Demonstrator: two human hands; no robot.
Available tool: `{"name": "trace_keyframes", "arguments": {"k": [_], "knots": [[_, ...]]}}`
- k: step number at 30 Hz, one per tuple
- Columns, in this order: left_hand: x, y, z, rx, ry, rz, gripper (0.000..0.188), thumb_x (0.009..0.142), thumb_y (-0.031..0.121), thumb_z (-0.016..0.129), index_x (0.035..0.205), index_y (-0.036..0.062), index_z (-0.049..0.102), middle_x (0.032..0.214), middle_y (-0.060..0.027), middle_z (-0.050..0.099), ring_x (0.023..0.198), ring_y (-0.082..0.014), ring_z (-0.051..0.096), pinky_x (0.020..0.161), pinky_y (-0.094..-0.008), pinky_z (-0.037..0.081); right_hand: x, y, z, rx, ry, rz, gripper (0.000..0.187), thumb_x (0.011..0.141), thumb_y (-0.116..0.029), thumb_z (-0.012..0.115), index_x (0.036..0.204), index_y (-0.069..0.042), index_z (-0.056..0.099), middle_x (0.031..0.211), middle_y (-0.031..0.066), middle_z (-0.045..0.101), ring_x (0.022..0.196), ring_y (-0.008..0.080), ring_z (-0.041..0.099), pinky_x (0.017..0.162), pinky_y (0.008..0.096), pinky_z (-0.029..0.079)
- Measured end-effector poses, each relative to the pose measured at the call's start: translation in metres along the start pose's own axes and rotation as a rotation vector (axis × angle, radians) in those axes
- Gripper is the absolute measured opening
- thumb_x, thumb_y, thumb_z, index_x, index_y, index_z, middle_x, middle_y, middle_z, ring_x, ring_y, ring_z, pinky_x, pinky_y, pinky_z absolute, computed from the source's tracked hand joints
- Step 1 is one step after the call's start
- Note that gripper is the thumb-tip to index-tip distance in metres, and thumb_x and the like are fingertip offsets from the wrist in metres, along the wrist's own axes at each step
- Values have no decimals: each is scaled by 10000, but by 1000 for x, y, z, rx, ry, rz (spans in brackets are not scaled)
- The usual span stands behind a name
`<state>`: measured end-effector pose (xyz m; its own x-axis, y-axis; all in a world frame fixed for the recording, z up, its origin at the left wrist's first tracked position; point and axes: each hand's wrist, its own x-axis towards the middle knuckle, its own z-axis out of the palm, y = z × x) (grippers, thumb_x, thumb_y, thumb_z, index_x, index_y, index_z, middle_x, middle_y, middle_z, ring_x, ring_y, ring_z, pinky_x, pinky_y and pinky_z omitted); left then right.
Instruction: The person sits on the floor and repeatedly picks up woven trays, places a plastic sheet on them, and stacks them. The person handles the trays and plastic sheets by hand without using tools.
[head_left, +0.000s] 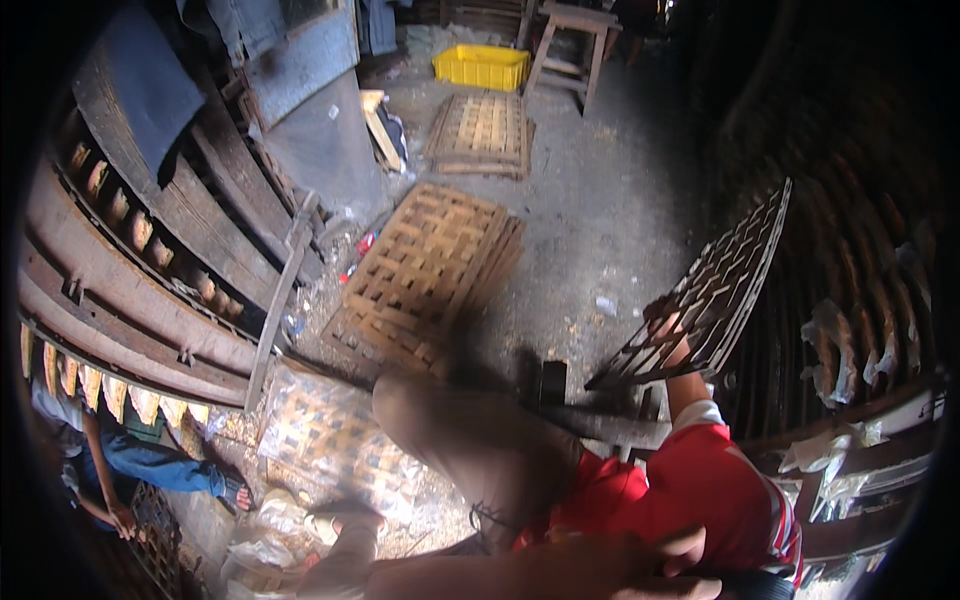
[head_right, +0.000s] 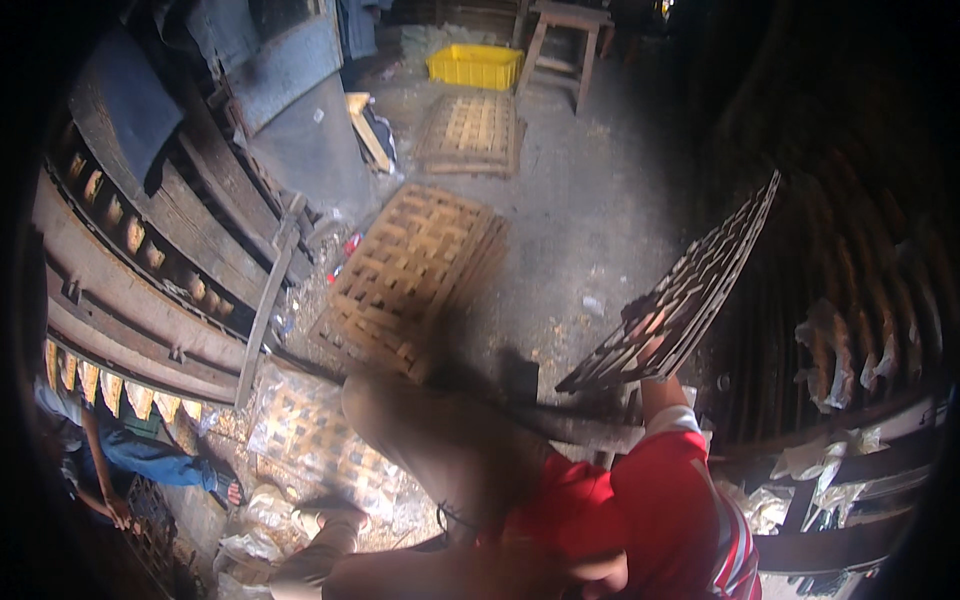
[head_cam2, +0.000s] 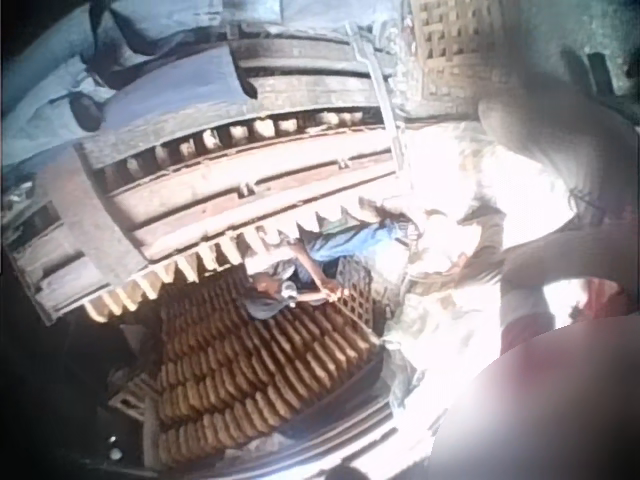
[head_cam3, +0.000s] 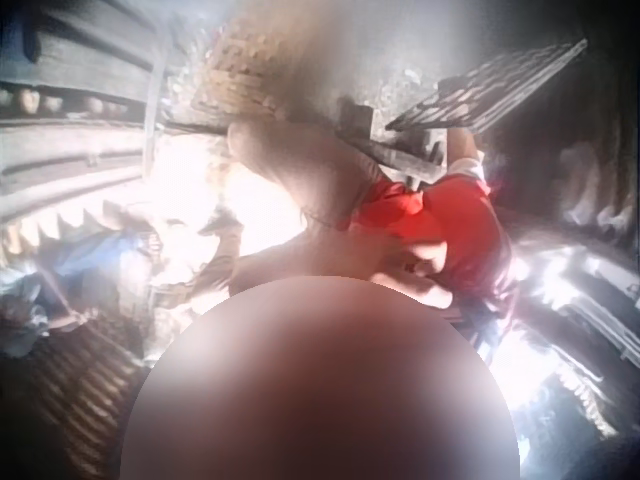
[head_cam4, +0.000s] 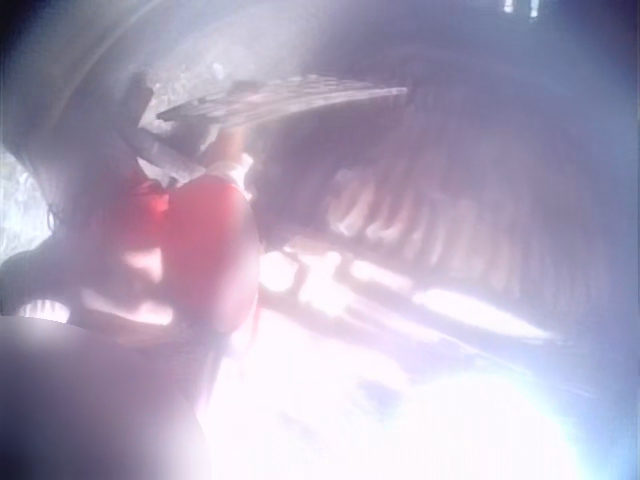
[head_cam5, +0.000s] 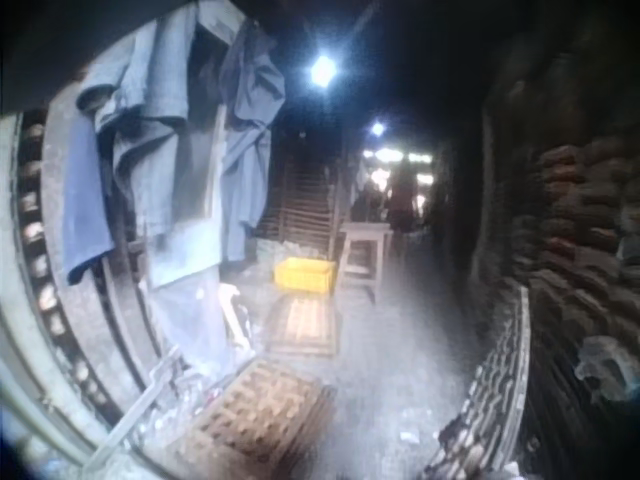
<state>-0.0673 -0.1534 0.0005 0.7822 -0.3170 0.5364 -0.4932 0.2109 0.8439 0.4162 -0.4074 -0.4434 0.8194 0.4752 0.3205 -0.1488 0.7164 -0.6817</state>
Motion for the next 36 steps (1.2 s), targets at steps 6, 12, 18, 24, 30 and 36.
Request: {"name": "trace_keyframes", "arguments": {"k": [6,12,18,24,30,36], "knots": [[4,12,-4,25,36,7,194,829,135,699,1008,77,654,1211,-158,506,1160,-320,489,997,-477,395,20,5,27,224,354,182,320,917,-419,453,936,-108,526,737,43,475,649,221,477,598,381,395],[15,21,-6,103,59,65,202,824,154,705,1012,82,680,1270,-173,488,1205,-353,468,1040,-506,381,20,-2,107,56,301,180,307,909,-437,517,871,-136,566,672,27,534,625,205,511,619,372,423],[6,19,-2,172,-39,21,174,809,195,712,968,129,741,1529,-211,302,1417,-438,257,1122,-594,296,21,8,81,22,-3,184,308,916,-425,540,749,-166,535,628,2,493,619,194,476,599,359,398],[-4,8,1,165,18,131,234,815,220,719,1020,107,722,1549,-184,284,1430,-431,234,1094,-634,303,22,20,24,280,-117,219,267,890,-409,587,938,-147,601,734,5,542,659,180,487,649,361,394],[-21,-7,-9,100,24,63,275,816,225,717,1058,97,698,1521,-183,317,1396,-418,279,1080,-607,323,26,30,-8,150,-235,243,291,910,-434,559,824,-156,556,686,13,530,641,206,522,570,367,396],[-43,-26,-18,52,55,-49,316,817,230,716,1096,86,675,1494,-182,350,1361,-405,325,1066,-580,342,43,17,95,-49,709,342,363,928,-455,424,688,-183,440,590,18,441,527,230,484,440,416,392]]}}
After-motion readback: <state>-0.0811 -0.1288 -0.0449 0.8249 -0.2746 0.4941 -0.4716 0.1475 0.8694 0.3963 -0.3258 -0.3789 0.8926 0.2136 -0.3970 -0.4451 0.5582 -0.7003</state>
